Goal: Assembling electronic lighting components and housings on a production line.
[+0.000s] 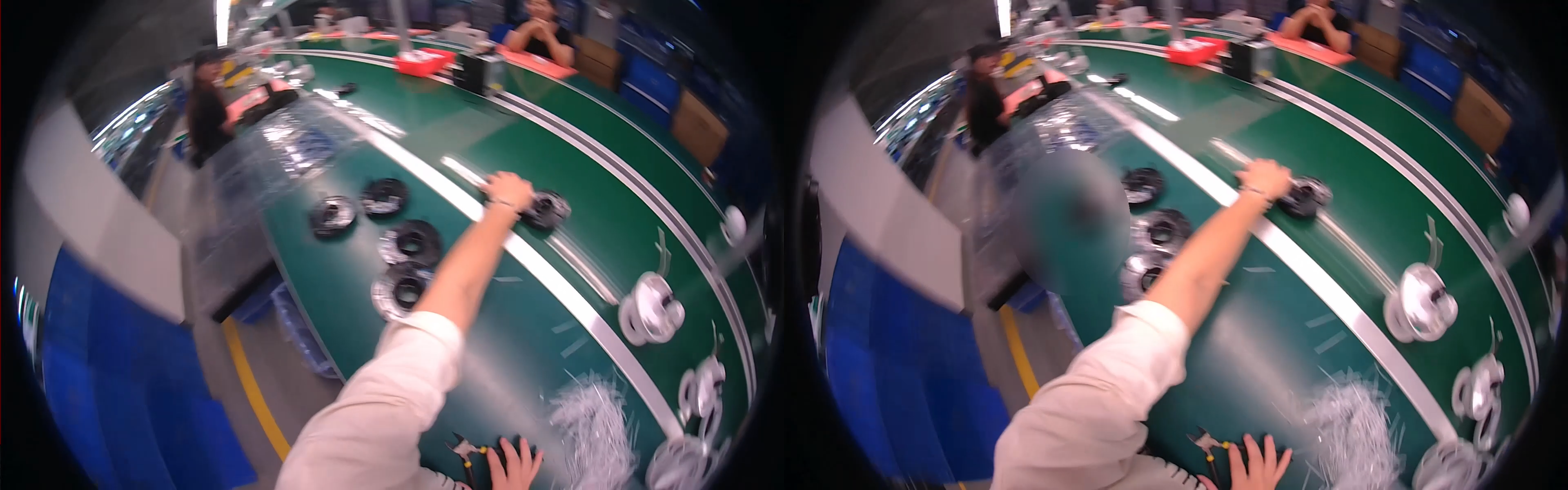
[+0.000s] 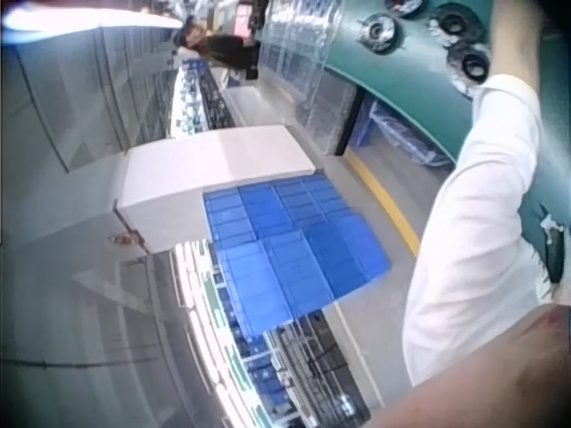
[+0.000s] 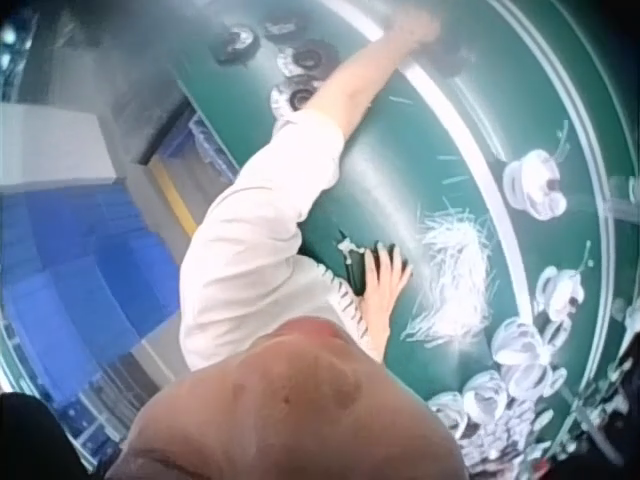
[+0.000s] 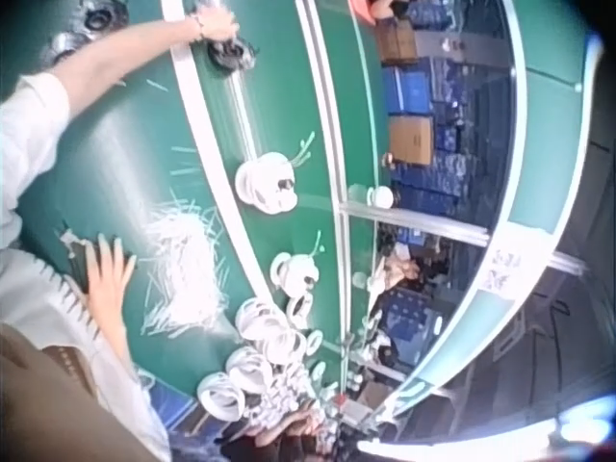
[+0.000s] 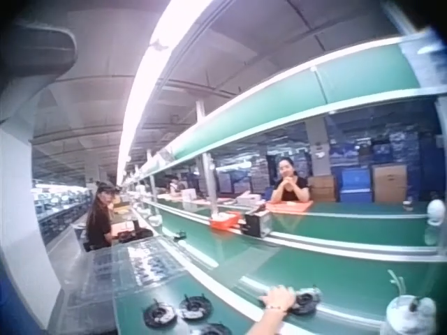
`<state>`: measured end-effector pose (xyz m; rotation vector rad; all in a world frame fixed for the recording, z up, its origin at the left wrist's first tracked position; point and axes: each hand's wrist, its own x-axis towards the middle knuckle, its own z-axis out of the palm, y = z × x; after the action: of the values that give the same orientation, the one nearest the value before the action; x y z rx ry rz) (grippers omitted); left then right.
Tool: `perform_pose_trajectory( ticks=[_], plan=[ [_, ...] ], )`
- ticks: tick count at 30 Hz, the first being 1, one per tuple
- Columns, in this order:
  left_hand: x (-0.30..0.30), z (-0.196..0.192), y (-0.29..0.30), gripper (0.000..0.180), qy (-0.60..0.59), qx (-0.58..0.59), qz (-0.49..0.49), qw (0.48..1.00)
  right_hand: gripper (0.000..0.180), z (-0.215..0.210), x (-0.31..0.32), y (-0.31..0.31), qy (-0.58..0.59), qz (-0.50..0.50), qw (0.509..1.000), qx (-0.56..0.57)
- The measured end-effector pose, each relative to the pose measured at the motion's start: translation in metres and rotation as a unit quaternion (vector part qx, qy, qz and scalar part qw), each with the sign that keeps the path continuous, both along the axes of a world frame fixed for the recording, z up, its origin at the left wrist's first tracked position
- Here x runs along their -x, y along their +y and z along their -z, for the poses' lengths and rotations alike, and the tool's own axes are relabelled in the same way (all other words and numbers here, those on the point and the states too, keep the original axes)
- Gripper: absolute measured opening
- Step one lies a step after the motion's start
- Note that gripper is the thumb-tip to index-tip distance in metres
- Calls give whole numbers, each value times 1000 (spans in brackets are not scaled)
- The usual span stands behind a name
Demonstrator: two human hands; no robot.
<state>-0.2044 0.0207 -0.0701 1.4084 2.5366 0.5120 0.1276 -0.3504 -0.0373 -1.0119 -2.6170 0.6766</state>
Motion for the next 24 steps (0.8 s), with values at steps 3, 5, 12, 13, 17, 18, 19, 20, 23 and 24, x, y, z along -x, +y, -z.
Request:
perform_pose_trajectory(
  ticks=[3,5,12,13,17,18,19,20,23,24],
  plan=[
    [1,-14,-9,37,83,-29,107,990,56,-11,-2,5,20,-2,1000,9],
    [13,-14,-1,41,-7,-118,73,990,50,-17,-1,7,72,0,997,-5],
    [-41,-24,6,75,-165,-61,34,984,36,-1,-28,-3,119,76,988,-67],
    [-41,-13,11,65,-170,-73,35,982,36,0,-28,-5,120,74,987,-72],
    [-50,-10,8,15,-350,-66,53,933,32,4,-25,-3,154,97,978,-99],
    [-44,-2,11,13,-485,-101,50,867,31,5,-22,-2,174,99,974,-102],
    [-63,-23,-12,14,-532,-132,55,834,27,-1,-21,0,169,115,972,-112],
    [-79,-26,-18,14,-624,-183,35,759,31,-1,-22,0,181,118,967,-134],
    [-62,8,15,17,-857,-295,20,421,23,-12,-15,-6,212,136,953,-171],
    [-75,8,15,18,-835,-371,40,404,24,-11,-23,-6,197,152,952,-179]
  ],
)
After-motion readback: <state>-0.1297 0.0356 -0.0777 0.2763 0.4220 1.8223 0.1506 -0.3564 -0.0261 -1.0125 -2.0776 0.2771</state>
